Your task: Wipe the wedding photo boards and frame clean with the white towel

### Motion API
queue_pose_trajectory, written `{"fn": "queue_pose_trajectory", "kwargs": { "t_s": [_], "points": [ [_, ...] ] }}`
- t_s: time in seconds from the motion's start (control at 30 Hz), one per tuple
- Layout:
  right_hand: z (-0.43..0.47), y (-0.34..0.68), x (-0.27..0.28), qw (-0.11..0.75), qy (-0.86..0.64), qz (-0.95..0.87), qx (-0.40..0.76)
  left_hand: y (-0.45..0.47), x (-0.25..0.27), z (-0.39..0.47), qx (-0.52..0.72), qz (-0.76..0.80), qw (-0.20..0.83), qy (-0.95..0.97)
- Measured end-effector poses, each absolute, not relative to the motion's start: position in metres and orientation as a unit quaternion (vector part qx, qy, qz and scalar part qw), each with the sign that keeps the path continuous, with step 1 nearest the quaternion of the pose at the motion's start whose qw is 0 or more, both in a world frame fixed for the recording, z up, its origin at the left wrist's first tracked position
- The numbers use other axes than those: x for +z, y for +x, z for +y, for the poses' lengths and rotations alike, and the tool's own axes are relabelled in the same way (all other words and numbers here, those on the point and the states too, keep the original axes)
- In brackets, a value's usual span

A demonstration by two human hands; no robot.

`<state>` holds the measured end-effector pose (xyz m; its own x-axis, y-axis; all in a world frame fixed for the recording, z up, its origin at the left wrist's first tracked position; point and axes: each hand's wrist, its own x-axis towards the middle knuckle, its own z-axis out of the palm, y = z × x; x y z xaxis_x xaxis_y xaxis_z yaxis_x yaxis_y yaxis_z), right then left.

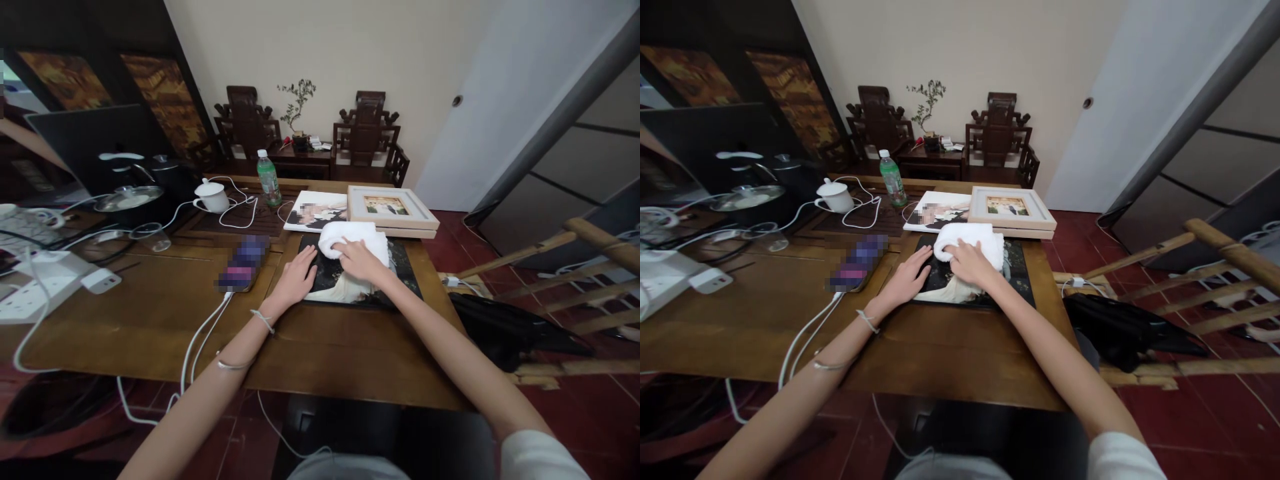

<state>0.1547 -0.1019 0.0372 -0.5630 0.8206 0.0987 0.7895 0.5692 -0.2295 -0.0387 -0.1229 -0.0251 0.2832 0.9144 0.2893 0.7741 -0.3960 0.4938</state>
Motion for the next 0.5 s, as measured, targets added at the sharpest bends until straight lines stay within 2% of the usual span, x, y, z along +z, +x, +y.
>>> {"fn": "queue_pose_trajectory", "kwargs": {
  "t_s": [0.2,0.5],
  "points": [
    [-0.106,0.149,0.037,0.1,-0.474,-0.872,0.067,-0.038,-0.023,-0.124,0.273,0.536,0.13,0.788],
    [-0.214,0.172,0.039,0.062,-0.389,-0.91,0.13,-0.035,-0.019,-0.128,0.265,0.548,0.134,0.782]
  ]
}}
